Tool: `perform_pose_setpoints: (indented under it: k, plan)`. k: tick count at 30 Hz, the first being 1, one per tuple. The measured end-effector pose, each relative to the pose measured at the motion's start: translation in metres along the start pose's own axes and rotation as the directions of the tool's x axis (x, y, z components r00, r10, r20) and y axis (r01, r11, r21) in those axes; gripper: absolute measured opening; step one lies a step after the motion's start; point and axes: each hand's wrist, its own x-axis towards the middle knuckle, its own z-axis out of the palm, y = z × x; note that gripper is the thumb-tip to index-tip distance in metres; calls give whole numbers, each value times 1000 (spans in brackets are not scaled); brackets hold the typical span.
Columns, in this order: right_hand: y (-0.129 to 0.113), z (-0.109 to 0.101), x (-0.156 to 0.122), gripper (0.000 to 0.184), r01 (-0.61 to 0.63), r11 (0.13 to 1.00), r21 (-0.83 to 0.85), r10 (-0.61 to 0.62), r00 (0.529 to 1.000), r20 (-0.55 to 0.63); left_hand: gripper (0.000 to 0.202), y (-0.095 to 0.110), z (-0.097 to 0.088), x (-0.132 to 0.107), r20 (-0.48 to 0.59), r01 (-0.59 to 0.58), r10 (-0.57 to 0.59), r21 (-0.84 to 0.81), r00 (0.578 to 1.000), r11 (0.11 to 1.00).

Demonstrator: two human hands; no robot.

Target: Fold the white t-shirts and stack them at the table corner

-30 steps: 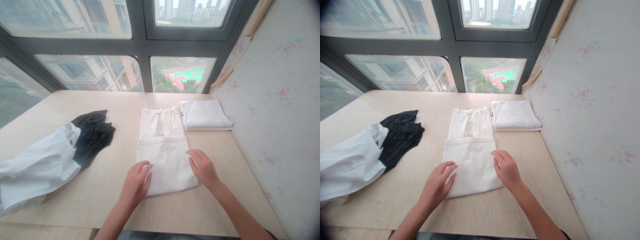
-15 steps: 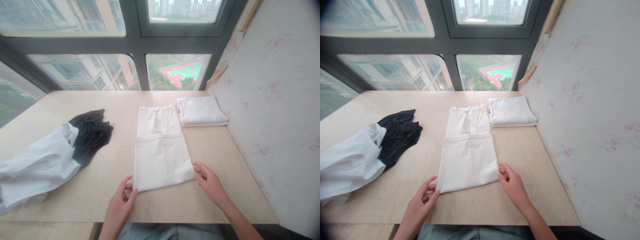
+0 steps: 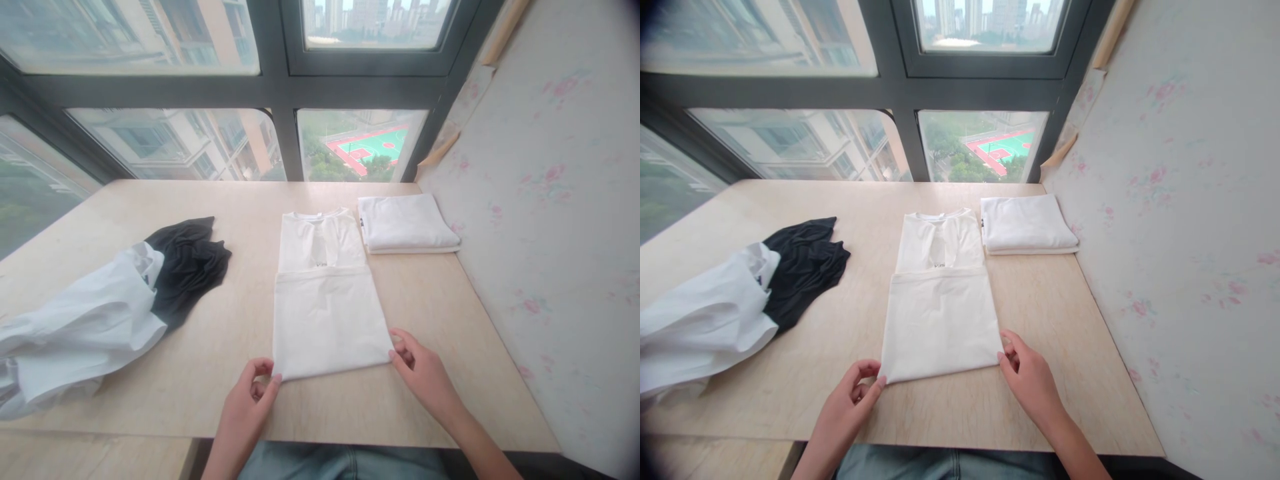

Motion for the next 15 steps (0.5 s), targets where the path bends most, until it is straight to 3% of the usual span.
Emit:
perform_pose_setpoints:
  k: [3, 7, 11, 15]
  plan:
    - [-1, 0, 2, 40, 7, 996, 88, -7, 1000, -1, 61, 3, 5, -1, -4, 11, -12, -144, 1000, 989]
    - [-1, 1, 4, 43, 9, 978, 208, -17, 999, 37, 67, 15, 4, -3, 100, 124, -98, -305, 990, 944]
    - [-1, 1, 2, 43, 7, 998, 70, -11, 998, 63, 64, 20, 0, -5, 166, 140, -98, -267, 981, 954]
    - [-1, 1, 0, 44, 27, 999, -30, -26, 999, 45, 57, 15, 0, -5, 37, 1, 2, -97, 999, 995]
